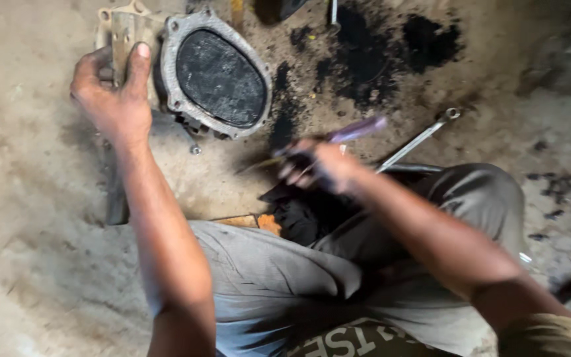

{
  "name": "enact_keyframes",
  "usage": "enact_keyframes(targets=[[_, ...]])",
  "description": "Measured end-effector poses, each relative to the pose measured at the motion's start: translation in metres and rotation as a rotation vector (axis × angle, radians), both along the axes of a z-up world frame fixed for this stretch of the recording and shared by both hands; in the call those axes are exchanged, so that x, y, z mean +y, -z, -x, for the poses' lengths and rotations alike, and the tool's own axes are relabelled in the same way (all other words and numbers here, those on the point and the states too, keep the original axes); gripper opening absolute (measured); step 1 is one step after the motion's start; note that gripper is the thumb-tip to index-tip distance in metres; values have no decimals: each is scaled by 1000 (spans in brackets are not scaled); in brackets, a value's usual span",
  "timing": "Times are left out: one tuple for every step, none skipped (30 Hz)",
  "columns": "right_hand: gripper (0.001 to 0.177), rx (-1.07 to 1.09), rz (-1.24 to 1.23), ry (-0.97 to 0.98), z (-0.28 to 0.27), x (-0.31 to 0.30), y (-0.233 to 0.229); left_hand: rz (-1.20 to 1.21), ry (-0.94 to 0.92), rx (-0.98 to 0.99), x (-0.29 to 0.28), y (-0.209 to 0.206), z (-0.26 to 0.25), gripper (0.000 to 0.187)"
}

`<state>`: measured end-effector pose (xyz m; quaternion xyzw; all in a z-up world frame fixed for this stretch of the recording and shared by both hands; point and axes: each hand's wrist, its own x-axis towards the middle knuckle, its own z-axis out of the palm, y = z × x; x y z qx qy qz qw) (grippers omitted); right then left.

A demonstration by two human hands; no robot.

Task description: The person cleans the gasket surface of a metal mechanical housing using a screwdriver and a cloth.

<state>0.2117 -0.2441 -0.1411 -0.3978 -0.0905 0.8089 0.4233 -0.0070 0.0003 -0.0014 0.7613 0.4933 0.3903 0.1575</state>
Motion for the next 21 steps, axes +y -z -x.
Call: enact_keyframes(targets=[[38,120,51,36,19,-8,4,3,8,-15,-2,1,3,40],[38,237,90,78,34,-15,9,-96,16,65,0,1,2,43],[38,219,81,92,46,-25,15,-197,21,145,3,1,1,46],[42,311,138,144,57,-34,21,-202,28,126,4,2,1,46],[46,405,193,197,65,-40,31,-206,29,119,6,2,0,46],[46,392,197,201,71,-47,41,-200,24,118,2,4,1,47],[49,373,261,277,77,-54,50,-195,25,105,2,7,0,47],[53,357,320,353,82,-58,58,-171,-13,109,4,7,-1,47],[53,348,319,358,87,-62,65,-145,-49,113,4,8,-2,47],[55,341,355,413,88,-64,70,-146,-43,98,4,9,-2,47],[57,334,391,469,88,-66,73,-160,-46,124,4,9,-1,49],[57,320,388,489,89,-67,73,-171,-41,146,7,11,-2,50],[60,328,391,501,91,-65,72,-168,-26,127,11,12,-1,50],[63,338,403,528,93,-69,69,-131,-34,135,13,15,2,54],[63,326,409,562,93,-72,65,-93,-42,143,16,19,4,59],[52,300,365,531,94,-80,58,-195,18,119,19,24,5,65],[40,274,323,498,90,-90,48,-191,37,115,21,29,6,65],[40,262,338,544,81,-103,36,-188,61,96,22,38,2,65],[40,54,245,433,70,-115,22,-133,71,77,21,48,-5,65],[39,-134,171,308,65,-132,4,-77,90,78,16,55,-7,65],[34,-312,78,409,55,-153,-15,-16,106,82,11,62,-9,65]])
